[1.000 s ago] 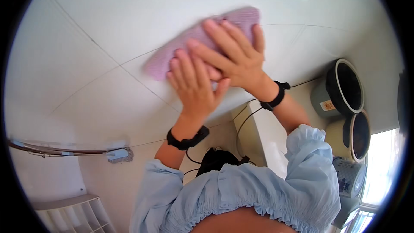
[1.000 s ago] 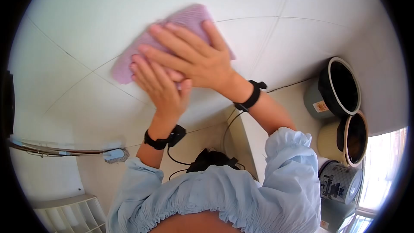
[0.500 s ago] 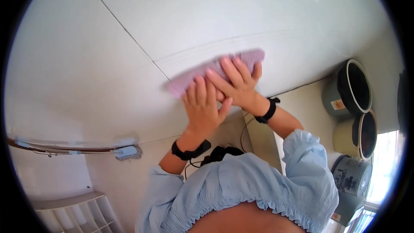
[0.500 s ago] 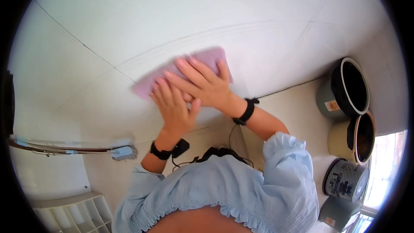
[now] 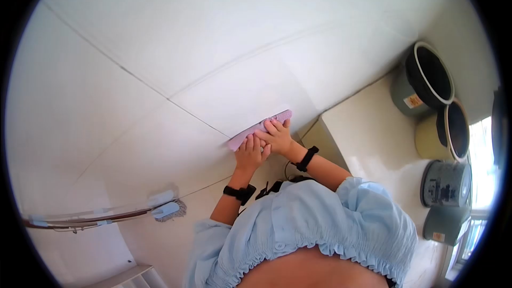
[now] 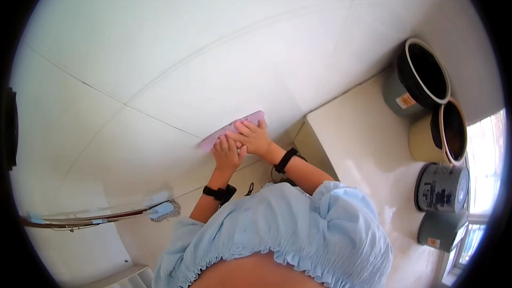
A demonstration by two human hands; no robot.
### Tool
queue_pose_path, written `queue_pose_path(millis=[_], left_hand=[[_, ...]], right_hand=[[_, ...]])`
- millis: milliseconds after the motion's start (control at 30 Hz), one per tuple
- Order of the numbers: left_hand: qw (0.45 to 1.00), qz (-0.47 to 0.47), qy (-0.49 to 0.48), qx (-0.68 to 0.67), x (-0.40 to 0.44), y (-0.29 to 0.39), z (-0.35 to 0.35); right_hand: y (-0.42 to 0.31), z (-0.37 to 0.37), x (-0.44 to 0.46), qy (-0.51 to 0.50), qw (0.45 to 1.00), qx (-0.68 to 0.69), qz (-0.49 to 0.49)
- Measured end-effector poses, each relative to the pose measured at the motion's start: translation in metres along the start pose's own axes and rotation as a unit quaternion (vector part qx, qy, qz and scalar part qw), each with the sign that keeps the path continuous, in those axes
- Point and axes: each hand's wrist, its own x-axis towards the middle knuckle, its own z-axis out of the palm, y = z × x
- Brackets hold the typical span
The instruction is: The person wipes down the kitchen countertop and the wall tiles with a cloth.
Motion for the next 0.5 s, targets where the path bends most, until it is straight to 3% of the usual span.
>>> queue_pose_path(millis=[100,133,267,400,500], left_hand=[[0.997,-0.016,-0.047,-0.053,0.000,0.028,0.008],[0.997,-0.013,-0.037,-0.063,0.019,0.031,0.007],[0.999,0.023,0.029,-0.028,0.099,0.052,-0.027],[0.997,-0.039,0.062,0.017,0.201,0.079,-0.083],[0.994,-0.003,0.094,0.057,0.223,0.084,-0.081]], right_hand=[[0.019,-0.001,-0.048,-0.097,0.995,0.014,0.018],[0.028,-0.002,-0.044,-0.088,0.996,0.022,-0.003],[0.077,-0.026,0.025,0.086,0.996,-0.021,-0.020],[0.103,-0.081,0.135,0.129,0.991,-0.029,0.020],[0.122,-0.100,0.155,0.127,0.992,-0.013,0.001]])
